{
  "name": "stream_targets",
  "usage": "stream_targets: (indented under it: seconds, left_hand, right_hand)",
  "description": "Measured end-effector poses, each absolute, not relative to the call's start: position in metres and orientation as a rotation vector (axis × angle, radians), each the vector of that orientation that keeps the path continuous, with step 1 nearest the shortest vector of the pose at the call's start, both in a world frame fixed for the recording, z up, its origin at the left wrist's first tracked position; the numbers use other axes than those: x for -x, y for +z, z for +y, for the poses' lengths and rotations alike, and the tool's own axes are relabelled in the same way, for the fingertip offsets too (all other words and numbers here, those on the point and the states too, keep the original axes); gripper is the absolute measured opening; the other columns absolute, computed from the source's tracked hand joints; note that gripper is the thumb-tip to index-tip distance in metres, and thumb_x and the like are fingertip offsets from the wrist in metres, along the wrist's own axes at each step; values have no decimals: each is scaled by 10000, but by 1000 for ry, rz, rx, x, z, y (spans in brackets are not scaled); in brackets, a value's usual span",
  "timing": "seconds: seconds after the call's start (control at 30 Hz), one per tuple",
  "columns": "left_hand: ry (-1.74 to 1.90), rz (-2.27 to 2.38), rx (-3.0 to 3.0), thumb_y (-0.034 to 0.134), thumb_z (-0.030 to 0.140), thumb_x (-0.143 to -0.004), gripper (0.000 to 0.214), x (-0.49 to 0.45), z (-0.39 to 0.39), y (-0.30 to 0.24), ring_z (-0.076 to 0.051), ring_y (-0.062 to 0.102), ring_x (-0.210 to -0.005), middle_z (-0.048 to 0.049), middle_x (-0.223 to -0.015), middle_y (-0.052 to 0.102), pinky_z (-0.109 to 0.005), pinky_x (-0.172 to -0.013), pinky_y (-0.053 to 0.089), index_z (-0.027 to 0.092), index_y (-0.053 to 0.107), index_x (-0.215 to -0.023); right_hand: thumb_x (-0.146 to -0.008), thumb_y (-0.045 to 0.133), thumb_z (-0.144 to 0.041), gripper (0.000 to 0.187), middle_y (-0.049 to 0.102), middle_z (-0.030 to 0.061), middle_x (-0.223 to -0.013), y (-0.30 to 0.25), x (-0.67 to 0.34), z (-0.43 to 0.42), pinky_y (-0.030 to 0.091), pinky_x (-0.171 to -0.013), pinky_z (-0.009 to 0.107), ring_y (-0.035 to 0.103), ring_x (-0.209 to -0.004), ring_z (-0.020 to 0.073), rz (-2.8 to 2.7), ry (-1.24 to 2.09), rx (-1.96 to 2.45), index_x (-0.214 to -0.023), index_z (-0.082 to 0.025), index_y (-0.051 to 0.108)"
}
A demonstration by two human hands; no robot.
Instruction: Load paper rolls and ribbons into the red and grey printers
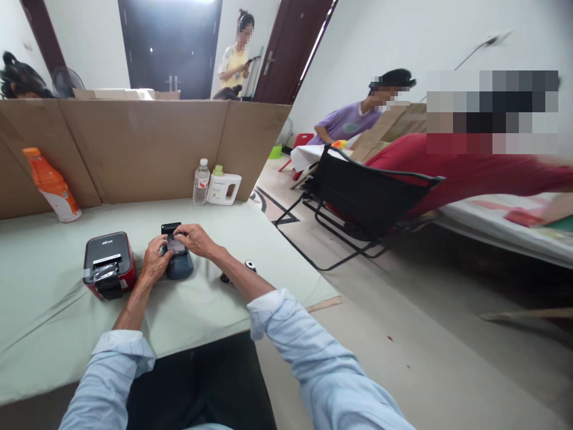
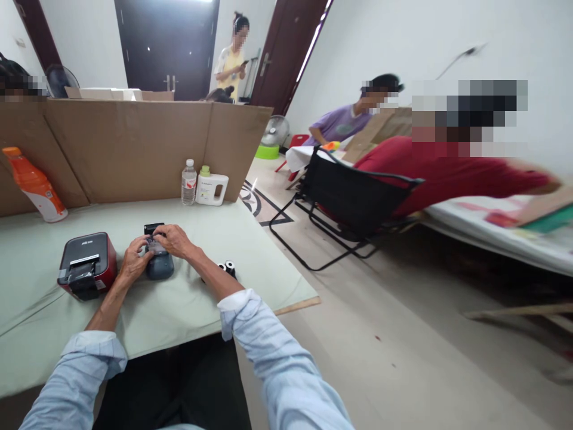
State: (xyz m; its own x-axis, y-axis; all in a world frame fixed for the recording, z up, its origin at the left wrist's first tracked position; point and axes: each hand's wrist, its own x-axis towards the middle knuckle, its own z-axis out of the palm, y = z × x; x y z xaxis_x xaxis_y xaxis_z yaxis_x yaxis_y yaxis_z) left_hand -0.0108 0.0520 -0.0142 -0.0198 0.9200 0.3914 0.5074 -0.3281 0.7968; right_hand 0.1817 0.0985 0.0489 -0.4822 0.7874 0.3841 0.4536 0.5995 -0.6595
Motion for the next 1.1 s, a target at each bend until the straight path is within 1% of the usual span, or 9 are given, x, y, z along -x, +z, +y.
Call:
stream_targets:
  seconds: [0.1, 0.27, 0.4, 0.53, 0.67, 0.8, 0.87, 0.97, 1.1]
  left_hand:
    - [1319, 1488, -1791, 713, 327, -831, 269, 7, 48, -5, -291, 672, -1196, -99, -1249, 748, -455, -982, 576, 220, 734, -1077]
    - [1356, 1254, -1702, 691, 442, -856, 349, -4, 42, 12, -220, 715, -924, -68, -1031, 775, -345, -838, 577, 183, 718, -1089]
    - [1303, 1094, -1595, 758, 527, -811, 465, -12, 36, 26, -191, 703, -810, -66, -973, 766, -301, -728, 563, 163, 705, -1095]
    - [1188, 1086, -1589, 815, 531, -770, 485, -20, 29, 39, -178, 679, -734, -46, -864, 741, -278, -653, 533, 160, 714, -1065]
    - [1098, 1110, -1757, 768, 428, -804, 341, -37, 14, 49, -159, 626, -697, -18, -807, 696, -279, -659, 509, 175, 725, -1028]
    - [982, 1164, -2112, 693, 277, -827, 166, -57, -4, 55, -168, 592, -711, -28, -832, 682, -305, -692, 505, 206, 758, -962]
    - [892, 1138, -2236, 642, 198, -822, 188, -65, -8, 56, -183, 612, -742, -46, -873, 705, -321, -728, 525, 217, 767, -961]
    - [761, 1081, -2367, 567, 99, -781, 307, -75, -5, 52, -216, 667, -838, -70, -944, 734, -355, -826, 555, 222, 772, -973]
    - [577, 1048, -2488, 560, 72, -739, 395, -90, 4, 44, -271, 703, -985, -83, -1013, 745, -401, -948, 559, 235, 764, -1035]
  right_hand:
    - [-930, 608, -221, 186, 723, -10, -791, 63, -185, 98, 449, -713, 247, 599, -737, 148, -2091, 727, 920, -899, -197, 790]
    - [-917, 603, -268, 193, 640, -34, -700, 84, -194, 92, 413, -660, 237, 539, -681, 126, -2048, 813, 835, -823, -179, 746]
    - [-907, 593, -291, 207, 631, -34, -700, 93, -210, 85, 428, -663, 240, 543, -683, 125, -1994, 866, 768, -811, -168, 728]
    - [-887, 622, -293, 183, 671, -23, -735, 101, -236, 69, 456, -678, 241, 573, -701, 127, -1933, 901, 774, -834, -167, 744]
    - [-888, 639, -272, 164, 734, 2, -805, 105, -267, 29, 498, -718, 256, 632, -751, 145, -1862, 827, 844, -856, -181, 771]
    - [-919, 626, -240, 164, 749, 19, -837, 83, -291, -27, 522, -721, 267, 665, -753, 154, -1827, 663, 962, -867, -207, 779]
    - [-927, 617, -218, 163, 740, 22, -824, 60, -297, -52, 533, -722, 278, 666, -735, 160, -1803, 559, 1043, -866, -221, 768]
    - [-936, 593, -189, 169, 734, 36, -848, 21, -297, -79, 556, -746, 296, 693, -778, 182, -1725, 444, 1124, -898, -229, 753]
    - [-943, 572, -153, 196, 731, 49, -871, -16, -291, -96, 576, -787, 329, 713, -824, 209, -1713, 384, 1239, -887, -238, 739]
